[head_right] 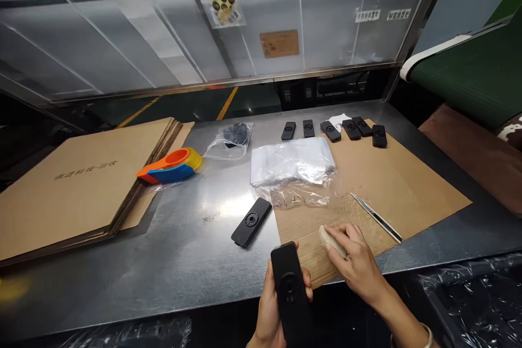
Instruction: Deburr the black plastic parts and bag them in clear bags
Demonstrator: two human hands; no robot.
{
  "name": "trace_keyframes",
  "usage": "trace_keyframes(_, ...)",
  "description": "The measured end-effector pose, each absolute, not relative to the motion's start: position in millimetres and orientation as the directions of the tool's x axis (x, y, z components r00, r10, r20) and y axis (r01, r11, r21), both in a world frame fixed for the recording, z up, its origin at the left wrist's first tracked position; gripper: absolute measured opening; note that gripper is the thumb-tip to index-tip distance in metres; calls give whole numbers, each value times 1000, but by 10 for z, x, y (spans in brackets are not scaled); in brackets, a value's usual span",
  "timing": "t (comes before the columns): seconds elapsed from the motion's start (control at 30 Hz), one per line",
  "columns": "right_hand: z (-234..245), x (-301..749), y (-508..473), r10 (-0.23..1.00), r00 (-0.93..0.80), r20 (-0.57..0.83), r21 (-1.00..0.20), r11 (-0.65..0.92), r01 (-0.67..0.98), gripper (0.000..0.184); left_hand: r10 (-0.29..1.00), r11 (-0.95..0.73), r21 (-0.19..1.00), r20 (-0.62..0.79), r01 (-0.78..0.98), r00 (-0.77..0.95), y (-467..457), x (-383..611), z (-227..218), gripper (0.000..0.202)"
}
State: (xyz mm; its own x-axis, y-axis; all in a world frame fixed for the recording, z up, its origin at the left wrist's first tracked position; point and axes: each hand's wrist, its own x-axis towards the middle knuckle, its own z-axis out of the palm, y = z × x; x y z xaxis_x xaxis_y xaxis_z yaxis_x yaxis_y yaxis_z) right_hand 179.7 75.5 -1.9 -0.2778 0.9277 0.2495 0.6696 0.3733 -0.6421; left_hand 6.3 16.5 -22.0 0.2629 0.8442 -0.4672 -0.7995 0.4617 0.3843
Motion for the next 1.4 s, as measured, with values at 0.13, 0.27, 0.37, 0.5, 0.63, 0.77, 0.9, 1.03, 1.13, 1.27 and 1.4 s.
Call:
trace_keyframes(0.13,3,1732,601,933,-310,186,-754,337,563,35,782,453,158,-542,-877,307,258,30,-138,48)
trace_keyframes(0.27,-66,1687,554,927,-323,191,-735,353,579,36,748,453,91,-579,-887,323,276,38,-119,47)
trace_keyframes(0.37,-289,1740,671,938,-248,240,-581,344,738,37,773,427,258,-601,-867,202,232,50,-158,43)
trace_keyframes(0.5,-550,1860,870,939,-197,281,-468,314,826,40,868,378,533,-488,-757,89,173,43,-217,49)
trace_keyframes(0.63,-577,2082,1046,942,-140,305,-383,256,887,41,855,395,442,-498,-805,146,181,15,-199,50)
trace_keyframes(0.77,-537,2396,1247,949,17,314,-314,87,946,39,805,449,440,-576,-778,138,204,4,-165,51)
trace_keyframes(0.9,-537,2578,1380,969,67,238,-308,10,951,23,754,433,319,-640,-843,146,224,4,-148,38)
trace_keyframes(1.03,-456,2559,1300,979,114,168,-391,-40,919,15,760,355,148,-621,-923,193,255,-35,-99,25)
trace_keyframes(1.13,-280,2407,1045,989,108,98,-511,-43,859,17,814,329,161,-548,-930,193,289,-87,-54,26)
trace_keyframes(1.27,44,2038,533,980,-111,-163,-832,-76,550,27,800,304,112,-569,-946,190,340,-113,-19,42)
trace_keyframes(1.4,313,1668,140,819,-444,-364,-876,-138,462,29,832,244,282,-552,-928,51,351,-76,-11,46)
